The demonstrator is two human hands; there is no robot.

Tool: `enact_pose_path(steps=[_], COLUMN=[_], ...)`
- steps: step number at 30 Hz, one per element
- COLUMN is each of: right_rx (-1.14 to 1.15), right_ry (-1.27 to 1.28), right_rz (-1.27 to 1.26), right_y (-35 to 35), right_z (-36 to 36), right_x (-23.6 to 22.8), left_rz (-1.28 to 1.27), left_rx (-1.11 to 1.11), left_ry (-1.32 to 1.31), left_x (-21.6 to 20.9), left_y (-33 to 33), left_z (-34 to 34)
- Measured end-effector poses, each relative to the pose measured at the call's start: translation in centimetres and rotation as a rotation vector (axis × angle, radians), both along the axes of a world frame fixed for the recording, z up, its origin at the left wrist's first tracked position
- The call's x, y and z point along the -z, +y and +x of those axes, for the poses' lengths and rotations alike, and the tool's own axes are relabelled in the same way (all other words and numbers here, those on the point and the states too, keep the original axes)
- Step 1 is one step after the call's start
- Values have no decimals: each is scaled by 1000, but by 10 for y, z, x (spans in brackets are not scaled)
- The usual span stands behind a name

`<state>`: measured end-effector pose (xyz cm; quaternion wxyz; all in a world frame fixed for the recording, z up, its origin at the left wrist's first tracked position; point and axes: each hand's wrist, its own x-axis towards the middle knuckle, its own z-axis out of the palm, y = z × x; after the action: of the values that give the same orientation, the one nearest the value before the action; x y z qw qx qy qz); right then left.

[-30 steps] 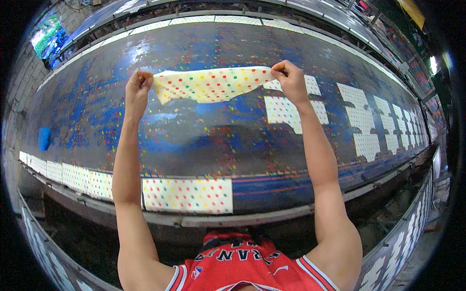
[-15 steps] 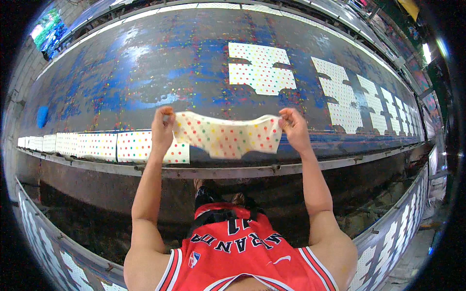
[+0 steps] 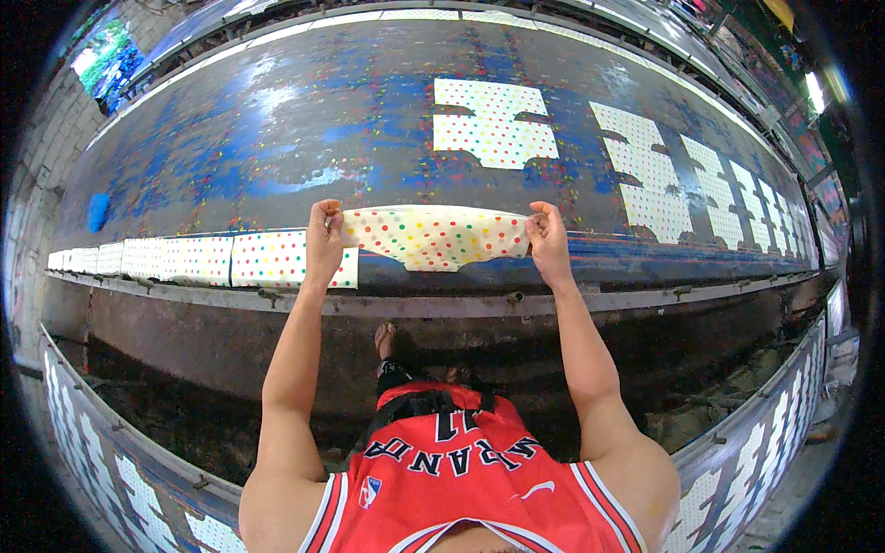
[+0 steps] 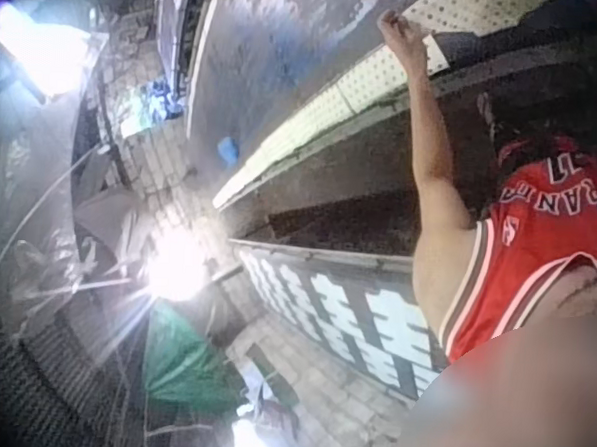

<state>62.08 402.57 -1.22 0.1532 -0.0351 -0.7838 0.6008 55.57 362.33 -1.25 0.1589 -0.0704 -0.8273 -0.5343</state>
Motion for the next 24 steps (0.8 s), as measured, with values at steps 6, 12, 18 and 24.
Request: enact_pose_path(steps=[6, 12, 18, 24], right_rx=[25, 16, -14, 43], right_ry=[36, 49, -22, -140], right_rz=[32, 41, 154, 227], right_y=[-2, 3, 7, 7], right_z=[25, 27, 18, 2], right_x=[11, 25, 51, 71], left_rz=[-108, -72, -117, -184], left_rx=[-59, -62, -39, -26], left_ry=[-9, -33, -22, -63], left_x=[4, 21, 51, 67], left_y=[6, 6, 6, 5], left_z=[26, 31, 24, 5])
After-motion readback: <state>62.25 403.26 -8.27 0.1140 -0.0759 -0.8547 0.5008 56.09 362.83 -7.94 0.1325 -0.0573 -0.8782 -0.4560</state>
